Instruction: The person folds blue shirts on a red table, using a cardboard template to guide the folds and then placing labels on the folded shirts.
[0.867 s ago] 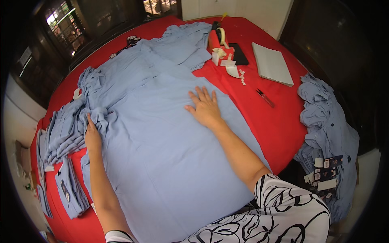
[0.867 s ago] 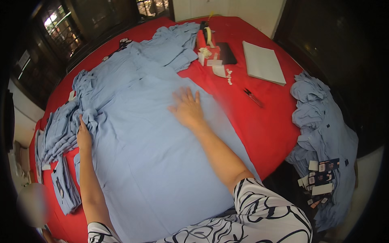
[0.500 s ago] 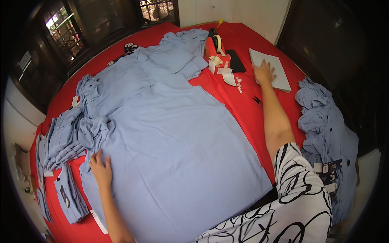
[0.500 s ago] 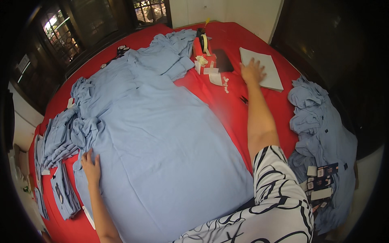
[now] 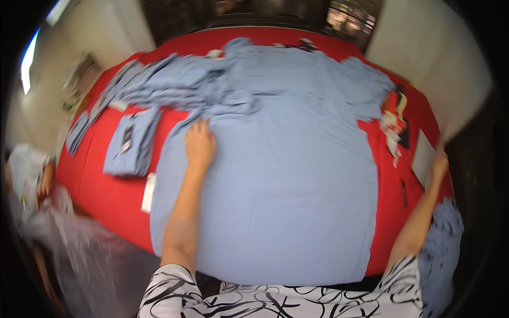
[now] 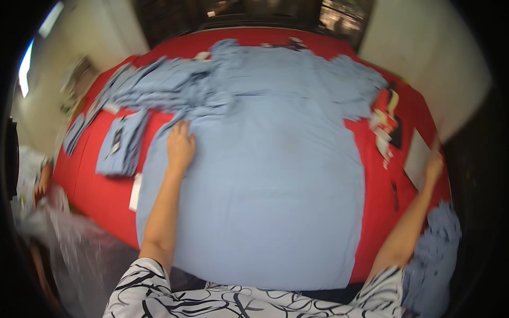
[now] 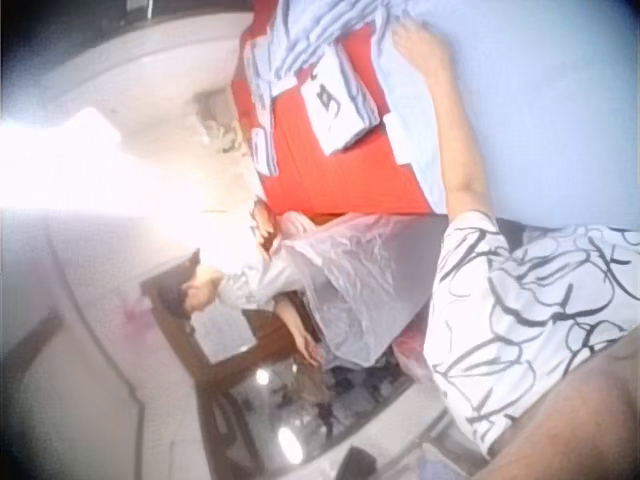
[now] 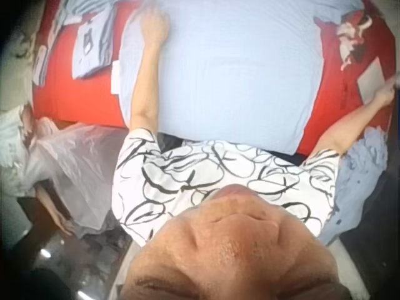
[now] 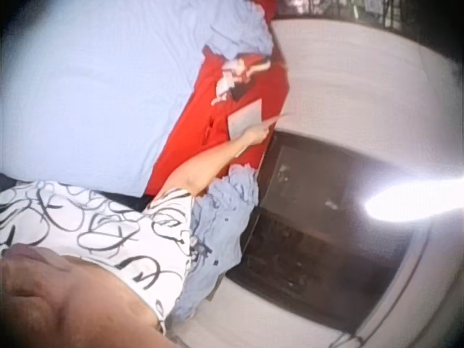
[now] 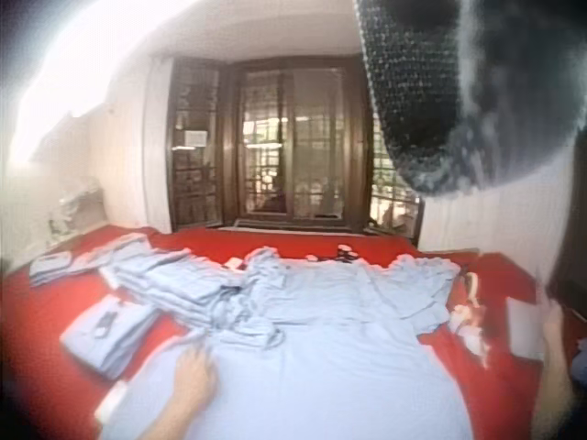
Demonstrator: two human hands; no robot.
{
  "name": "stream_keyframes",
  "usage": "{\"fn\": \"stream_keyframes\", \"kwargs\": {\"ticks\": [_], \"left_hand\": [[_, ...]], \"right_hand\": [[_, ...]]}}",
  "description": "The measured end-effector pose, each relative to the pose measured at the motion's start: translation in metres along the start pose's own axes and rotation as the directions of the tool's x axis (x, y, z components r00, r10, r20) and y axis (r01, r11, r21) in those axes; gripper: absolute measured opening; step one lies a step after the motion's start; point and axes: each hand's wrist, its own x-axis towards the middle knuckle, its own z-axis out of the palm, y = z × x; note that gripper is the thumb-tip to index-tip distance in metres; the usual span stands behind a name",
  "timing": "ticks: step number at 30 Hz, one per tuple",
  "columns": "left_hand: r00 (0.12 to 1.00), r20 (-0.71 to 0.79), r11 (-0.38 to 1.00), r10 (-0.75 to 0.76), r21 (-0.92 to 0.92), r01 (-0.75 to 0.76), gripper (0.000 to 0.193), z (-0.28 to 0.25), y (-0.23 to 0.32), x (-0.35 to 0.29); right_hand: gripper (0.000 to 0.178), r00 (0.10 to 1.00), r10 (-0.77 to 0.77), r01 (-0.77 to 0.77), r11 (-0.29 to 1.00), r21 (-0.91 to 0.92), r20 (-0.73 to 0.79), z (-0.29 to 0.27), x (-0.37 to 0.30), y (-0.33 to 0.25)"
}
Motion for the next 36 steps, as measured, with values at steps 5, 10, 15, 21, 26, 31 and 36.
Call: {"fn": "stream_keyframes", "kwargs": {"ticks": [5, 10, 15, 21, 26, 31, 36], "left_hand": [[0.977, 0.016, 0.976, -0.211, 0.062, 0.21, 0.054, -0.003, -0.08, -0.073], [0.995, -0.034, 0.993, -0.091, -0.084, 0.088, 0.046, -0.009, -0.134, -0.07], [0.972, -0.122, 0.97, -0.2, -0.162, 0.179, 0.033, -0.082, -0.137, -0.132], [0.776, 0.252, 0.757, -0.579, -0.189, 0.626, 0.028, -0.123, -0.142, -0.195], [0.722, 0.393, 0.365, -0.57, -0.666, 0.651, 0.021, -0.119, -0.166, -0.202], [0.727, 0.426, 0.131, -0.539, -0.81, 0.571, 0.024, -0.12, -0.183, -0.21], [0.724, 0.3, 0.372, -0.622, -0.7, 0.609, 0.028, -0.111, -0.187, -0.211]], "right_hand": [[0.038, 0.81, -0.55, 0.083, 0.453, 0.888, 0.205, -0.145, -0.166, -0.251], [0.042, 0.492, -0.819, -0.348, 0.126, 0.929, 0.296, -0.143, -0.302, -0.401], [0.041, 0.112, -0.88, -0.462, 0.365, 0.808, 0.462, -0.029, -0.408, -0.491], [0.035, 0.105, -0.849, 0.296, 0.524, 0.799, 0.518, 0.045, -0.491, -0.556], [0.035, 0.094, -0.786, 0.311, 0.606, 0.732, 0.611, 0.044, -0.49, -0.561], [0.04, 0.071, -0.769, 0.181, 0.636, 0.75, 0.635, 0.049, -0.486, -0.549], [0.036, 0.129, -0.806, 0.23, 0.591, 0.773, 0.578, 0.04, -0.504, -0.547]]}}
